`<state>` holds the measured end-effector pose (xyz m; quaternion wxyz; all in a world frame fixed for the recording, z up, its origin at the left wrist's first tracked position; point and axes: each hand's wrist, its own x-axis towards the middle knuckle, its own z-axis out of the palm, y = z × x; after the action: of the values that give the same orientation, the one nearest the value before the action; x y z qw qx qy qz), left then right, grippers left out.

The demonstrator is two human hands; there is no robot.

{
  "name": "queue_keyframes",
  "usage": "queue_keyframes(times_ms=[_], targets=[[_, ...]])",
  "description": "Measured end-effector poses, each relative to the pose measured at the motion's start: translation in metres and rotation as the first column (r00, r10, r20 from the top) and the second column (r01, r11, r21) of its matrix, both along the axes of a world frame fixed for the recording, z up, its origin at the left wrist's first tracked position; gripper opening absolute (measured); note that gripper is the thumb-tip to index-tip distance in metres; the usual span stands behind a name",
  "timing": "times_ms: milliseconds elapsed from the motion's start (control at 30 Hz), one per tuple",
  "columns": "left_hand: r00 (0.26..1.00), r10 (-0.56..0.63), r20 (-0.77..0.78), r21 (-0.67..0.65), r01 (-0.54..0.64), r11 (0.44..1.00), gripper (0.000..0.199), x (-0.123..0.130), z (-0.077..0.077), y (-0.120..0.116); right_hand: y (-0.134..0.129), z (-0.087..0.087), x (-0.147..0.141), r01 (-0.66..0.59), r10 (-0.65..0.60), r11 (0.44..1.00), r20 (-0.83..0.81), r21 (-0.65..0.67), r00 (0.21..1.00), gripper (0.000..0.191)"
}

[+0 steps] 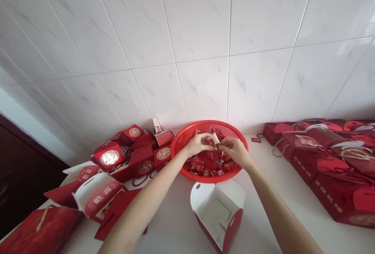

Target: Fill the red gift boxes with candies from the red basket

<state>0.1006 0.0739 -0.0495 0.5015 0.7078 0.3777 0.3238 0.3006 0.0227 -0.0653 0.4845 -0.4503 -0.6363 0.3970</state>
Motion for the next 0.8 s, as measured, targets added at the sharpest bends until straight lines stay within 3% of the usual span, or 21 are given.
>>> queue_keyframes(times_ms=[167,333,500,633,800], targets=[[0.982,0.122,-0.141,0.130,-0.104,0.986,0.043,-0.002,-0.007,0.007,-0.002,0.002,0.000,0.078,-0.078,0.997,-0.054,0.004,0.996,0.023],[0.923,0.256,-0.286,0.177,-0.211,0.961,0.056,-0.006,-0.012,0.011,-0.002,0.000,-0.002,0.071,-0.080,0.995,-0.142,-0.070,0.987,0.025],[0.877,0.308,-0.369,0.206,-0.246,0.947,0.049,-0.008,-0.014,0.013,-0.002,0.002,0.000,0.100,-0.095,0.994,-0.116,0.044,0.989,0.013],[0.845,0.299,-0.444,0.254,-0.201,0.946,0.027,-0.009,-0.009,0.010,-0.004,0.005,0.001,0.106,-0.103,0.994,-0.078,0.038,0.992,0.022],[0.793,0.165,-0.587,0.240,-0.024,0.970,0.016,-0.006,-0.001,0.001,-0.003,0.003,0.001,0.061,-0.057,0.997,-0.115,0.037,0.992,0.026]])
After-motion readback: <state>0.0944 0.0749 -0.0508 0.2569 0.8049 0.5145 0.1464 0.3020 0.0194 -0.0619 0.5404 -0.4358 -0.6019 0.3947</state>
